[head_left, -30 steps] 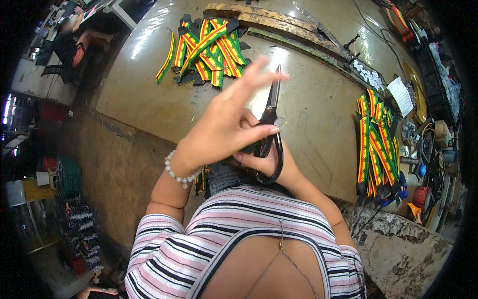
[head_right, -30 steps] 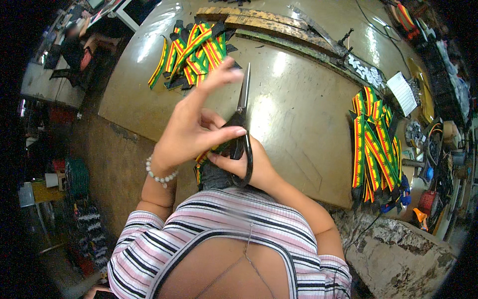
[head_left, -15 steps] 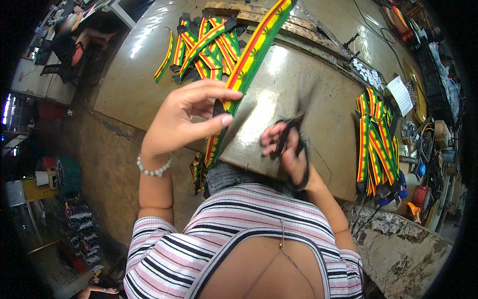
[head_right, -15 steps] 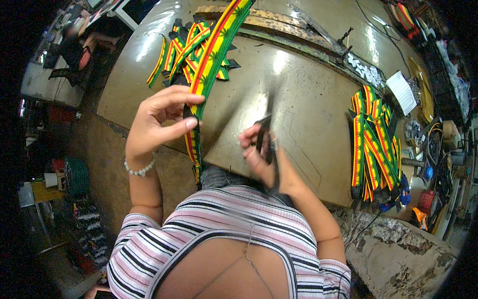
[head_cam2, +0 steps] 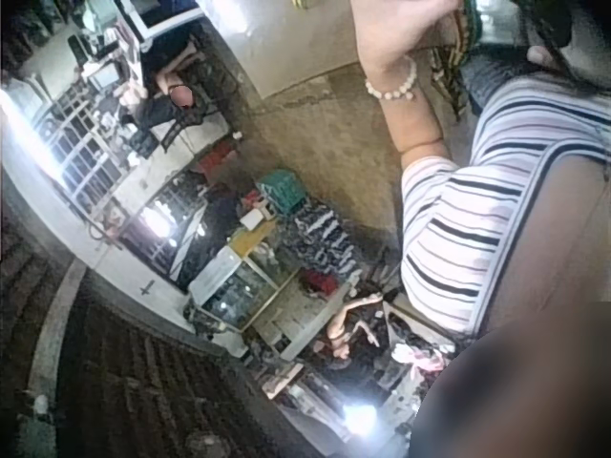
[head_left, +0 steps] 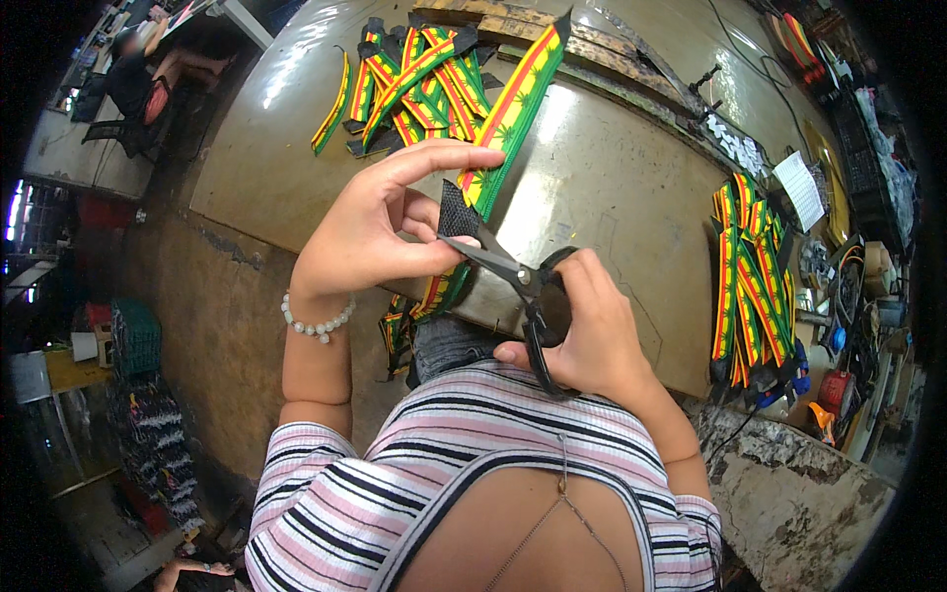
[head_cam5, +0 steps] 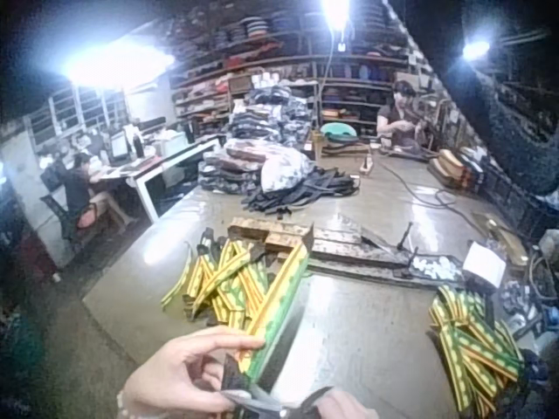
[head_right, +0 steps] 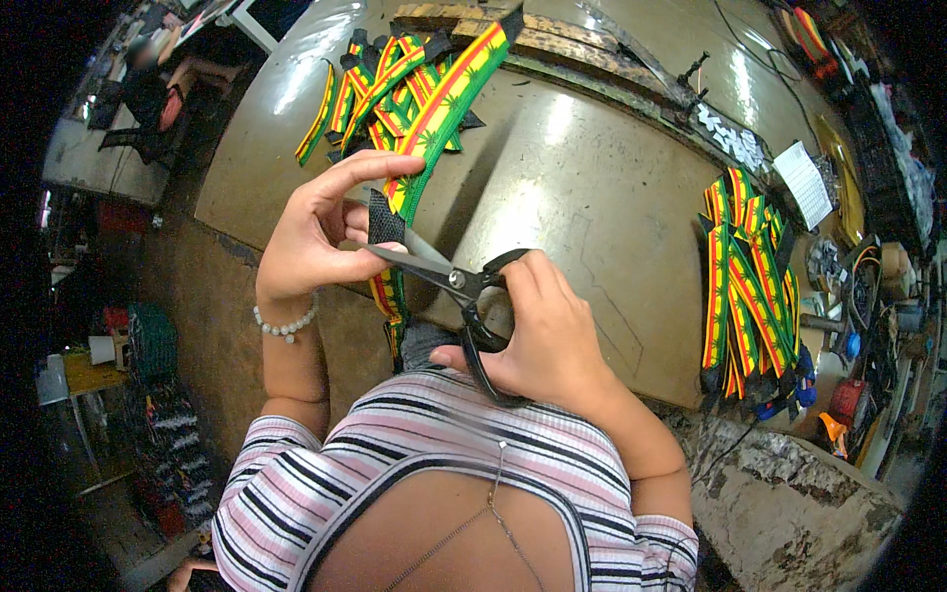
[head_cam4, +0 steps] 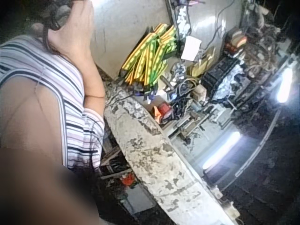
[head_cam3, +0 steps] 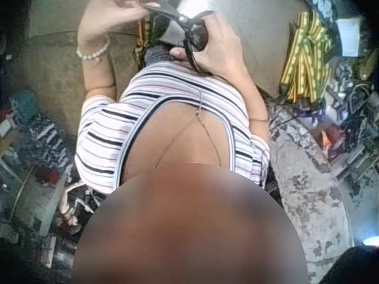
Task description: The person uses scissors to cut a long strip of green, yellow, and red patterned fabric into shorter segments. They repeatedly pick up the strip, cut a piece, and place it on the table, continuing this cycle throughout the clip.
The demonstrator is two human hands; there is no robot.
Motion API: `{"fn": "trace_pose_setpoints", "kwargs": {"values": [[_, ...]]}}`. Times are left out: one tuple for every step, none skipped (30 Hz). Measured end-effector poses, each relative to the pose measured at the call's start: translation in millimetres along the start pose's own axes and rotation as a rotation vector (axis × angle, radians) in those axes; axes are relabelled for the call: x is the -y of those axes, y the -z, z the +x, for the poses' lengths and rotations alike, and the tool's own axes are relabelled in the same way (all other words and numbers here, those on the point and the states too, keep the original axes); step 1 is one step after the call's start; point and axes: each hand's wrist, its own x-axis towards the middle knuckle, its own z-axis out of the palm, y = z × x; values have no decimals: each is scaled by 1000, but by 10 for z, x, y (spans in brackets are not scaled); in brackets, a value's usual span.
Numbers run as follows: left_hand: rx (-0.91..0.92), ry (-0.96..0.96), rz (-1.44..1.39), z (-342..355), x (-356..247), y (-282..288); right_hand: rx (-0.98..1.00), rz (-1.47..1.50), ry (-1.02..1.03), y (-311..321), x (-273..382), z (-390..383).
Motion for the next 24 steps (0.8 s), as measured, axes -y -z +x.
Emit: {"fn": "trace_pose_setpoints", "kwargs": {"values": [[12,-8,-1,-10,2,-2,-37,-54,13,1,1,10],[22,6,-1,-22,5,-2,-46,-88,19,3,1,10],[32,19,-3,-34,9,0,-56,-122,24,6,-6,14],[28,17,-18,-35,18,-2,-76,-160,22,7,-11,15],[23,14,-33,-37,27,-3,-75,-178,23,7,-17,15],[19,14,-47,-33,37,-6,-85,-199,20,5,-22,19],[14,16,-58,-26,46,-11,-94,-220,18,0,-27,19],[8,19,-67,-17,55,-18,-110,-227,35,-7,-33,20],[1,22,-77,-8,63,-26,-125,-232,51,-18,-38,24],[-4,26,-76,0,71,-33,-139,-238,67,-30,-45,27],[-7,31,-75,8,78,-40,-139,-236,66,-43,-54,32],[-4,32,-72,16,85,-43,-139,-233,64,-58,-63,32],[-13,30,-62,22,90,-44,-137,-225,50,-70,-73,31],[-17,23,-49,26,96,-42,-142,-194,36,-82,-80,23],[-18,9,-33,28,102,-37,-144,-158,12,-93,-88,13],[-14,24,-35,29,107,-32,-146,-122,-11,-104,-96,4],[-7,30,-35,30,113,-22,-152,-119,-12,-112,-107,0],[-1,23,-35,30,118,-14,-158,-116,-14,-116,-118,-4],[4,24,-28,30,123,-5,-162,-107,-14,-119,-130,-5],[7,12,-20,30,126,4,-143,-80,-13,-114,-143,-2],[18,-2,-5,30,130,13,-123,-46,-11,-105,-157,4],[20,-12,0,31,132,23,-103,-12,-7,-98,-168,13],[30,-22,11,31,135,31,-96,-13,14,-90,-178,25],[39,-31,22,32,138,37,-88,-13,35,-82,-183,35]]}}
